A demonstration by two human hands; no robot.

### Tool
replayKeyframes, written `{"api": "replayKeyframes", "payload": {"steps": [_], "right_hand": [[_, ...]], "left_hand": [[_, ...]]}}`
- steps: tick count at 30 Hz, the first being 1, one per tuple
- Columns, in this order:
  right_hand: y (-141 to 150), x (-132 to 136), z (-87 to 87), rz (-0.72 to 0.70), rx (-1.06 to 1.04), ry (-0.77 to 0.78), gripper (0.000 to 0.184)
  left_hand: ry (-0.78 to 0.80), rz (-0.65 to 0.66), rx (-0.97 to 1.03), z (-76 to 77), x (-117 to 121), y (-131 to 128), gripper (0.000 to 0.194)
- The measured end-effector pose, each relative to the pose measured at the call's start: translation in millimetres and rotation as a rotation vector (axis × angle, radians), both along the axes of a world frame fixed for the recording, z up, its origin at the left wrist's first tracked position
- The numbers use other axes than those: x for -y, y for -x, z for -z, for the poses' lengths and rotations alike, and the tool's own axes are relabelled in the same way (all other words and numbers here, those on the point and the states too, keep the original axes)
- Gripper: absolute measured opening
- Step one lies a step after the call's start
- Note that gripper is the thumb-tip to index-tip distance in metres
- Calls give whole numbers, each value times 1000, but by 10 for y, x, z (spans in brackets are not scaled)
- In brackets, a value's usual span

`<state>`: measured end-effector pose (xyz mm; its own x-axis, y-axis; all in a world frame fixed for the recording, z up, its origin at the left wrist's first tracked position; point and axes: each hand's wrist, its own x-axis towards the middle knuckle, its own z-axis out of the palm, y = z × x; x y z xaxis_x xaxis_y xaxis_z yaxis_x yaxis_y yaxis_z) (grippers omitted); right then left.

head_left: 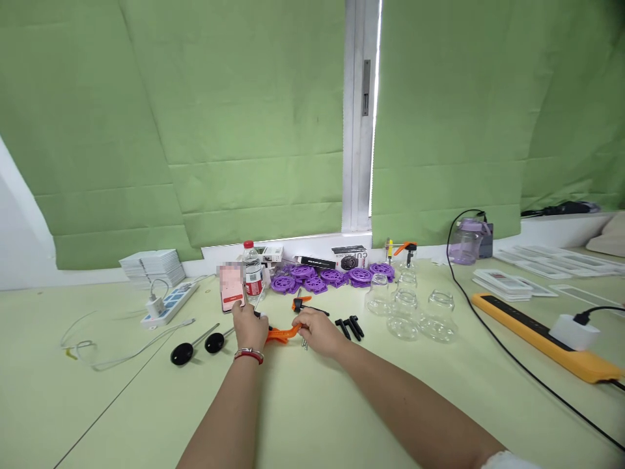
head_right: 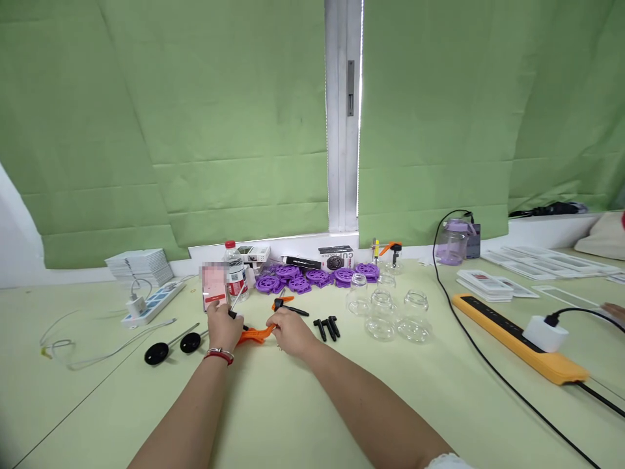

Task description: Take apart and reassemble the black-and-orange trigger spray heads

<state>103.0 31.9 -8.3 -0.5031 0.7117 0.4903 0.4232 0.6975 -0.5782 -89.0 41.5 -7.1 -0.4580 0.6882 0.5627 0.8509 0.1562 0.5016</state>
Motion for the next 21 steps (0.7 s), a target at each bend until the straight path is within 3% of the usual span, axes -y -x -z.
{"api": "replayKeyframes", "payload": {"steps": [7, 12, 17, 21], "right_hand": [[-91, 83, -27, -40, -114, 164, 19], [-196, 156, -123, 24, -210, 217, 5], [-403, 233, -202, 61, -439, 380, 30], [-615, 316, -263, 71, -621, 567, 32]], "left_hand": [[-65, 89, 41, -71, 99, -94, 28], [-29, 323, 16, -126, 213, -301, 29], [-73, 641, -68, -135, 341, -547, 25], [-95, 756, -93, -161, 422, -649, 22]]}}
